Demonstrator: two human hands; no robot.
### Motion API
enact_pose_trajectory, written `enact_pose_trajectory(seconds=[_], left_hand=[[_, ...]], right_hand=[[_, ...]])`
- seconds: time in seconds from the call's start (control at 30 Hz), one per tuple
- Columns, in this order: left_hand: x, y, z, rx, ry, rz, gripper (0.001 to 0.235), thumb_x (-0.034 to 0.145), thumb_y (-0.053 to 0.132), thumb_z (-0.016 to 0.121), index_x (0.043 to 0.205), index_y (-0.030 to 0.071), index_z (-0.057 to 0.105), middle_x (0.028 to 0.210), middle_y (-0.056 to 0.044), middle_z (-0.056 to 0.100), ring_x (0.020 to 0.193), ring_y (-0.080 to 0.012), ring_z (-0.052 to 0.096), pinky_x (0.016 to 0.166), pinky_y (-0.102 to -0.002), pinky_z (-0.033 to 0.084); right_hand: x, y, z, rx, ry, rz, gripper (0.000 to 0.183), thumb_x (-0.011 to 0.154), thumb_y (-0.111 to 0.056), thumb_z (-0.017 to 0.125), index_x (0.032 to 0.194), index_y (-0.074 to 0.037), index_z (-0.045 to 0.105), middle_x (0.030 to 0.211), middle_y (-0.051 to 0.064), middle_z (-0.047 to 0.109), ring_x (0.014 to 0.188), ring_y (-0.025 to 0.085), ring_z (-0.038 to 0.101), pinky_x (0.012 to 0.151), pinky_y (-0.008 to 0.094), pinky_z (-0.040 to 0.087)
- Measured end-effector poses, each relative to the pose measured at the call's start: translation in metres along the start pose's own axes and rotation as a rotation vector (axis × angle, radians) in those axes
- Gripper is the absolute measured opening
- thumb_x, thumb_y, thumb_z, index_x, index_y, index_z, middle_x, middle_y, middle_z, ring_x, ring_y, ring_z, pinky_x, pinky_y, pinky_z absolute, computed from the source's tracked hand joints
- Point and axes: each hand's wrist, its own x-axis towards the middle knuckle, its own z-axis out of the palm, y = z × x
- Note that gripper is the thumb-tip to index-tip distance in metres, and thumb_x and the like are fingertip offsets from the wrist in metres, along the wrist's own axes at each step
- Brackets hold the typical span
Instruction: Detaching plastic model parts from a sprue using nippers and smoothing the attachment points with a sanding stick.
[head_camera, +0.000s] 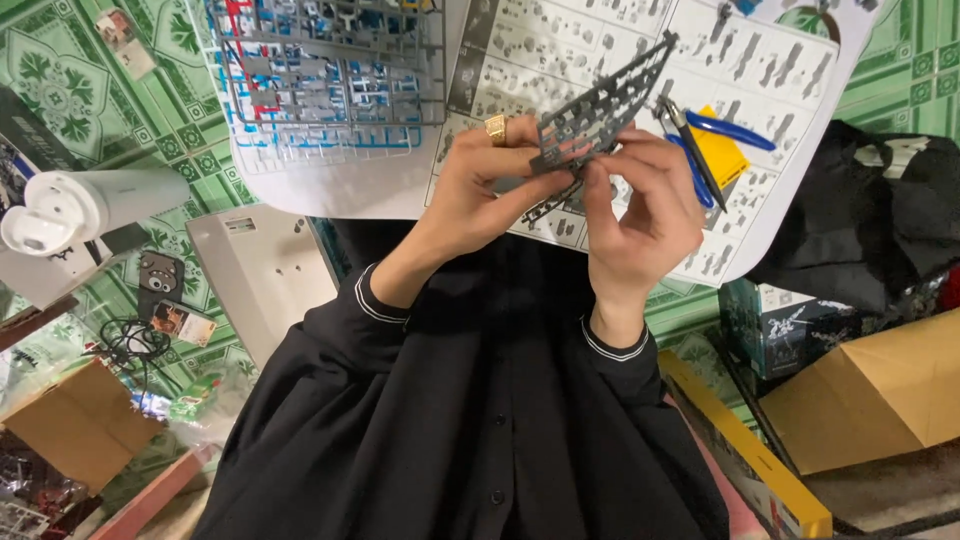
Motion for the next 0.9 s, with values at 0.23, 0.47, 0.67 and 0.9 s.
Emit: enact_pose_trajectory(seconds=[0.23, 0.47, 0.67, 0.9], left_hand=[[0.000, 0.004, 0.005, 0.009, 0.087, -0.050, 0.020, 0.086, -0.005, 0.070, 0.103, 0.005, 0.071, 0.079, -0.009, 0.065, 0.074, -0.0099, 0.064, 0.062, -0.026, 0.053], [0.001, 0.004, 0.011, 0.028, 0.123, -0.068, 0.019, 0.087, -0.004, 0.070, 0.104, 0.005, 0.071, 0.076, -0.009, 0.067, 0.076, -0.0066, 0.060, 0.060, -0.025, 0.054], [0.000, 0.008, 0.011, 0.064, 0.123, -0.065, 0.020, 0.087, -0.005, 0.070, 0.104, 0.006, 0.071, 0.076, -0.010, 0.069, 0.074, -0.0088, 0.065, 0.060, -0.026, 0.055], [-0.002, 0.006, 0.005, 0.161, 0.096, -0.019, 0.019, 0.086, -0.004, 0.071, 0.102, 0.006, 0.071, 0.076, -0.008, 0.069, 0.070, -0.0163, 0.071, 0.056, -0.028, 0.056]], right_hand=[[0.002, -0.003, -0.001, 0.003, -0.009, 0.038, 0.010, 0.086, 0.007, 0.072, 0.080, 0.012, 0.066, 0.072, 0.021, 0.055, 0.074, 0.033, 0.058, 0.078, 0.049, 0.052], [0.003, -0.003, 0.003, -0.065, 0.027, -0.003, 0.006, 0.086, 0.008, 0.071, 0.083, 0.011, 0.066, 0.075, 0.019, 0.055, 0.078, 0.035, 0.060, 0.080, 0.050, 0.053], [-0.001, -0.001, 0.003, -0.147, 0.042, -0.100, 0.005, 0.083, 0.010, 0.073, 0.082, 0.011, 0.068, 0.075, 0.018, 0.057, 0.080, 0.038, 0.062, 0.081, 0.053, 0.053], [-0.006, -0.012, 0.010, -0.252, 0.013, -0.118, 0.003, 0.082, 0.012, 0.072, 0.084, 0.011, 0.070, 0.077, 0.017, 0.058, 0.084, 0.040, 0.064, 0.087, 0.058, 0.051]])
